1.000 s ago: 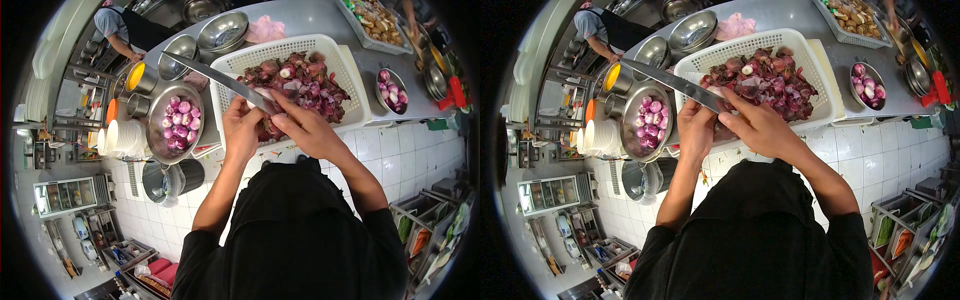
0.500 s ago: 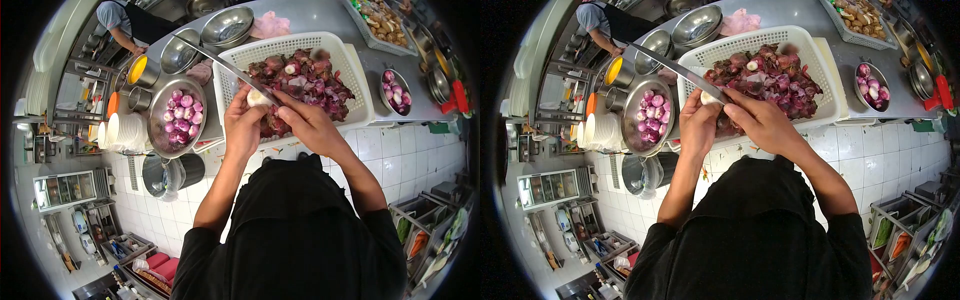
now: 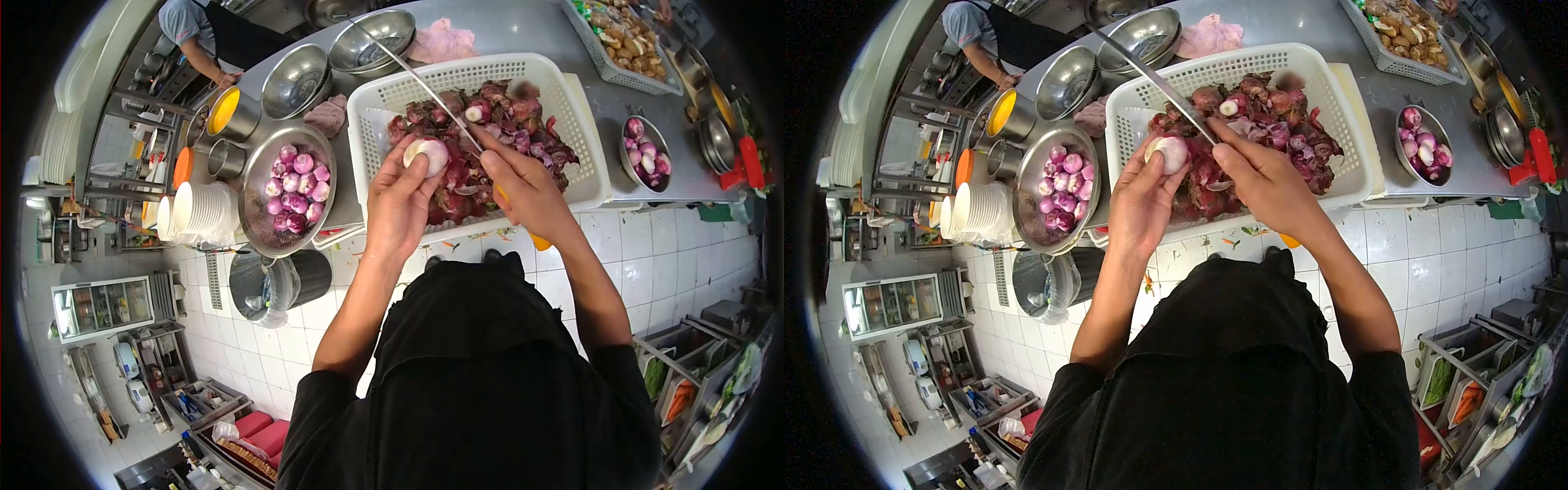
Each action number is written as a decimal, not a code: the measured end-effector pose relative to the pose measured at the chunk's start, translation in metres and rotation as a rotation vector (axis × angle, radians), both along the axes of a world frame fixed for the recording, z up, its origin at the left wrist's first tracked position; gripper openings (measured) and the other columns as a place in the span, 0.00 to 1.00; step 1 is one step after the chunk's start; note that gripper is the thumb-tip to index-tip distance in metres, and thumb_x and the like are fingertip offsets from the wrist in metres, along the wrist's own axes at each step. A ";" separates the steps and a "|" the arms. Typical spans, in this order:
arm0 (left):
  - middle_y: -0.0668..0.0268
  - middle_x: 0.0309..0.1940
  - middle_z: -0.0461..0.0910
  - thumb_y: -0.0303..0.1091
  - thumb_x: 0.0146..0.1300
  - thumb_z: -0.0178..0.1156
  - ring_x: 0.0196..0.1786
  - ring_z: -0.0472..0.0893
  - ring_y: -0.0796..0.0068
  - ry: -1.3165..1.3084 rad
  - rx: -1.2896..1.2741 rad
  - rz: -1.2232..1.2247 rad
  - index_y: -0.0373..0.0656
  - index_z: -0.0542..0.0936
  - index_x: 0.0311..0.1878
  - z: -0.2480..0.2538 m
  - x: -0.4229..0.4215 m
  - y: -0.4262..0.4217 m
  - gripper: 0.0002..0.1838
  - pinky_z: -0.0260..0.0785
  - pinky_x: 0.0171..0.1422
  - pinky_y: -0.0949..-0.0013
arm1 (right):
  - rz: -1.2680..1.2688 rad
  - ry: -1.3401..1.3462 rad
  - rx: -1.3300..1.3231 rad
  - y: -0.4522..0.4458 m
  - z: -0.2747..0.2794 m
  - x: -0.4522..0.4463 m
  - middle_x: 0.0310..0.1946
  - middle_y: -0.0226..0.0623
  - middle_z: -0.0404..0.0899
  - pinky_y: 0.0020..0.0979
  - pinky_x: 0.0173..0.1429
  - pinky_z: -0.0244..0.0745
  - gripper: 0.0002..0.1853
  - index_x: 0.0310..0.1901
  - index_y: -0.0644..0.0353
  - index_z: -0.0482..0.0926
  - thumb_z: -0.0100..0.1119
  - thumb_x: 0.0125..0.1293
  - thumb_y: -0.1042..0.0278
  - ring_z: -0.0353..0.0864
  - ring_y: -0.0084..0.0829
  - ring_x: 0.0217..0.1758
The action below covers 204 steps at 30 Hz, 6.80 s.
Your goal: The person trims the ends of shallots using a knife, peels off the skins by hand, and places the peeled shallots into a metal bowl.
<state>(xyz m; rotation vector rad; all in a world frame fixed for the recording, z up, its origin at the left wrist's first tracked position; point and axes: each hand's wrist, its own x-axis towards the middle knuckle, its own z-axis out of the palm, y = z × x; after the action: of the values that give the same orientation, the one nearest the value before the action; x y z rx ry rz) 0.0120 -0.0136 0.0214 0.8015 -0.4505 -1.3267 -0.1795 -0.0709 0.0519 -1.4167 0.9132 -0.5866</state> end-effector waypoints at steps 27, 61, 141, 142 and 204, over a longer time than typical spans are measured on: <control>0.53 0.56 0.78 0.18 0.66 0.56 0.58 0.80 0.62 0.059 0.011 -0.104 0.29 0.69 0.64 0.000 0.009 0.003 0.23 0.74 0.67 0.55 | -0.029 -0.115 0.095 0.000 0.003 0.002 0.20 0.24 0.67 0.22 0.22 0.61 0.30 0.71 0.58 0.68 0.53 0.75 0.49 0.65 0.15 0.20; 0.56 0.53 0.81 0.12 0.57 0.58 0.53 0.82 0.69 -0.280 -0.068 -0.129 0.32 0.72 0.62 0.016 0.009 0.003 0.27 0.76 0.59 0.66 | 0.025 0.022 0.005 -0.005 0.001 -0.005 0.16 0.28 0.71 0.28 0.27 0.66 0.29 0.72 0.51 0.67 0.54 0.74 0.49 0.72 0.23 0.20; 0.50 0.48 0.82 0.37 0.44 0.74 0.50 0.82 0.60 -1.880 0.026 -0.576 0.32 0.79 0.53 0.026 0.062 -0.011 0.32 0.76 0.56 0.61 | -0.323 -0.025 -0.049 0.033 0.002 -0.047 0.22 0.21 0.64 0.20 0.20 0.57 0.33 0.78 0.54 0.54 0.52 0.76 0.60 0.61 0.13 0.21; 0.50 0.48 0.82 0.35 0.43 0.75 0.48 0.83 0.63 -1.776 0.085 -0.542 0.31 0.79 0.54 0.041 0.065 -0.012 0.33 0.76 0.54 0.63 | -0.323 -0.021 -0.045 0.034 0.003 -0.046 0.22 0.21 0.64 0.20 0.20 0.57 0.33 0.78 0.54 0.54 0.52 0.76 0.60 0.61 0.13 0.21; 0.56 0.54 0.82 0.20 0.69 0.56 0.56 0.82 0.64 0.035 -0.039 -0.119 0.35 0.75 0.60 -0.017 0.028 0.010 0.17 0.75 0.66 0.54 | -0.024 -0.091 0.206 0.002 0.003 0.013 0.17 0.29 0.69 0.24 0.17 0.61 0.29 0.33 0.59 0.71 0.45 0.74 0.36 0.65 0.19 0.12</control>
<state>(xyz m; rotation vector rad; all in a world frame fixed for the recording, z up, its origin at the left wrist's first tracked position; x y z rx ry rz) 0.0397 -0.0034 0.0049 0.7276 -0.5008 -1.4354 -0.1660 -0.0685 0.0553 -1.1870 0.8927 -0.5540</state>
